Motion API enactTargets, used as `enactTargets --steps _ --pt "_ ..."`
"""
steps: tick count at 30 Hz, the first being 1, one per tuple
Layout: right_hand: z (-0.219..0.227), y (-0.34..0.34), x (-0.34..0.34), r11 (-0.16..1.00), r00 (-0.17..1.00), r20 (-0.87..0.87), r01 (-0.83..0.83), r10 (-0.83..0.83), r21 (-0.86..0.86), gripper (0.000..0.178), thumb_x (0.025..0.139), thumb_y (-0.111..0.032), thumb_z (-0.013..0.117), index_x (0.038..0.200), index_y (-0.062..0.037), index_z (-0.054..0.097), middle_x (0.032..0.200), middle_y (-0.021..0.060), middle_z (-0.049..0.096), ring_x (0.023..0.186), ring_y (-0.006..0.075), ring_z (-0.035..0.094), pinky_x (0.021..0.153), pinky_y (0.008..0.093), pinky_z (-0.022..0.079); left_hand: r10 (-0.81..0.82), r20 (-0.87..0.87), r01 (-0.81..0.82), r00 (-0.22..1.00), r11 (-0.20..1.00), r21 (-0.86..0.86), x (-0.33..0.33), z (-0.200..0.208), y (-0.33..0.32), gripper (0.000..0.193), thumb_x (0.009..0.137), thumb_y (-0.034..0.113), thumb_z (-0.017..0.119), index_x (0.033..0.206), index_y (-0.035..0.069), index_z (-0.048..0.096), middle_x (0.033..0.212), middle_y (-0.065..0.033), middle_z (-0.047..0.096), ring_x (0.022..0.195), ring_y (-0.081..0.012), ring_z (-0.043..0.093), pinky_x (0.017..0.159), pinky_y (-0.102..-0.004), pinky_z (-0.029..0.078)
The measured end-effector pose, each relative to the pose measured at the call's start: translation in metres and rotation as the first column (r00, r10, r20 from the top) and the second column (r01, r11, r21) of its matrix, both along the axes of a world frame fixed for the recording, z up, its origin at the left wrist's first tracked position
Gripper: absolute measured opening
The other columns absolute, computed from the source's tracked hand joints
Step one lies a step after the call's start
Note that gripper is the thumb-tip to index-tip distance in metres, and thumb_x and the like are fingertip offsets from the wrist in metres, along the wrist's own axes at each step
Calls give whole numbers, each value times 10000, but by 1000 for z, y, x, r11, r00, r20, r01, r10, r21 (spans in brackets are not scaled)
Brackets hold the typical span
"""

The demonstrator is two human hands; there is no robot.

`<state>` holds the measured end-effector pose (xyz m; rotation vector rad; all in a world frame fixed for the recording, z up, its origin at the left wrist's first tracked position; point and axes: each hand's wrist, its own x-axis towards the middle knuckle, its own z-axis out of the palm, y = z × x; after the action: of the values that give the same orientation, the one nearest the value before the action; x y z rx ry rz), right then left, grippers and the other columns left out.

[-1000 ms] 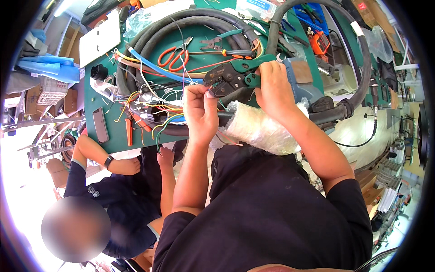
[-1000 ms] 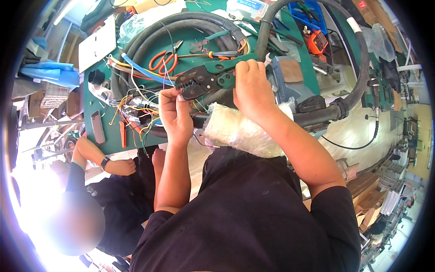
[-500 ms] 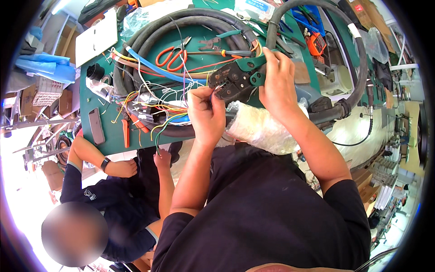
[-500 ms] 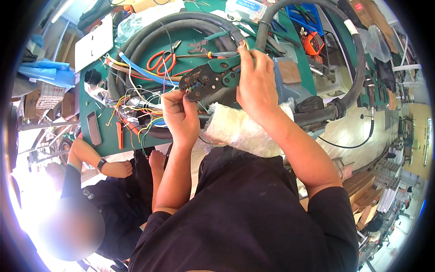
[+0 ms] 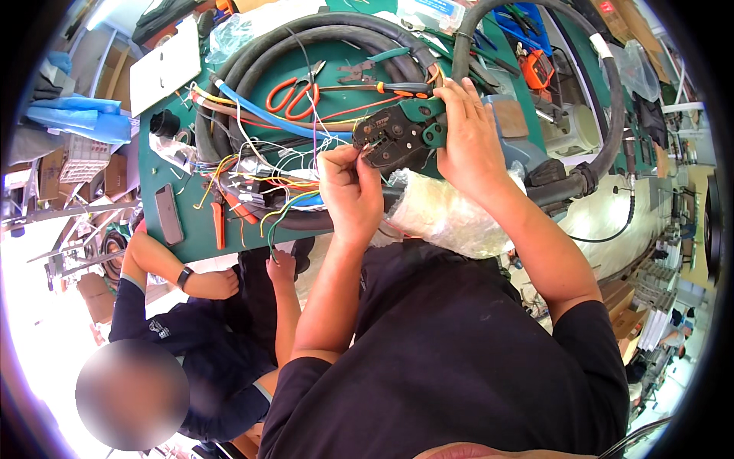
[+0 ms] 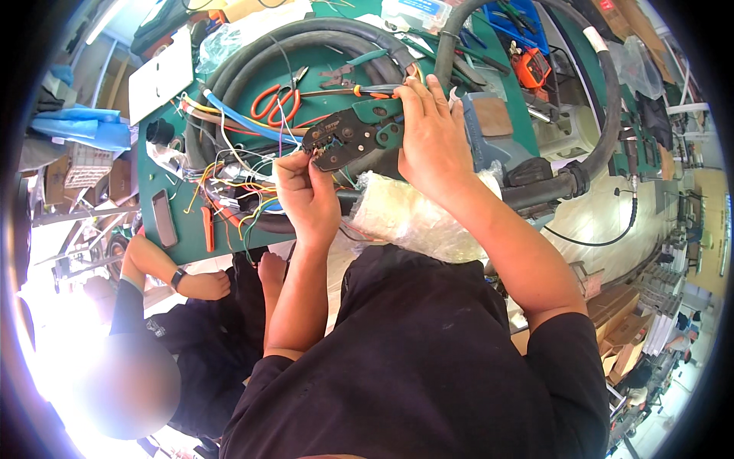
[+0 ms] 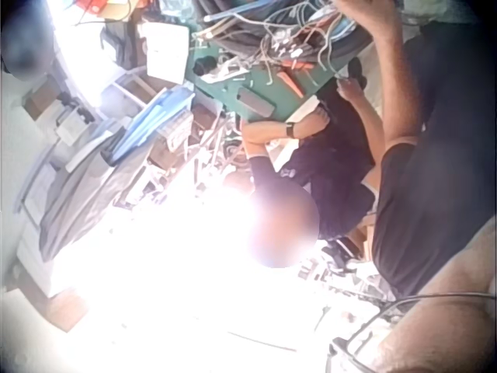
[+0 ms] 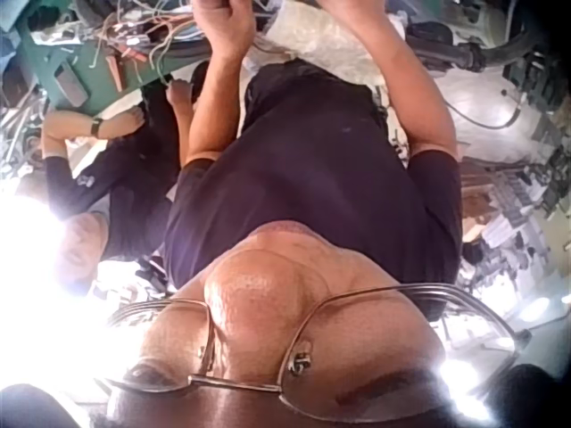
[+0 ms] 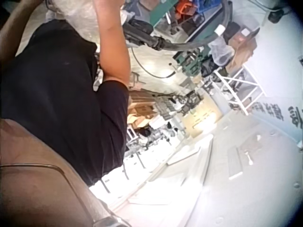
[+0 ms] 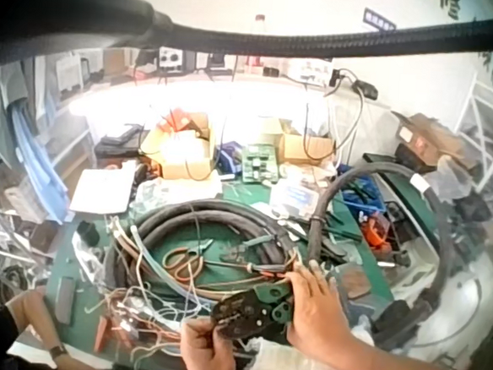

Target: The person strips insulation from wires using a tool, then uses a crimping tool to attach terminals to the wires, and handles various wires within a large harness on a cluttered workbench.

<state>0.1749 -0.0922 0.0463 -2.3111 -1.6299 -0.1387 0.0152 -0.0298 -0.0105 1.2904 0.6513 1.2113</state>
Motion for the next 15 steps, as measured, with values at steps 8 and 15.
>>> enactTargets --steps 8,15 --pt "-5 0 4 996 996 49 -82 80 37 693 628 49 661 1256 -24 376 1327 183 439 1355 378 317 1113 533 243 58 -8 -57 998 997 56 1 -12 3 126 973 102 505 1003 41 400 861 -47 565 652 -33 465 561 -175 385" --pt "-2 0 2 994 995 49 -93 90 57 572 681 23 632 1212 19 421 1224 201 484 1253 373 430 1076 534 305 80 -41 -74 996 990 123 0 -15 4 135 971 106 512 1000 43 396 844 -45 552 634 -36 449 552 -177 372"
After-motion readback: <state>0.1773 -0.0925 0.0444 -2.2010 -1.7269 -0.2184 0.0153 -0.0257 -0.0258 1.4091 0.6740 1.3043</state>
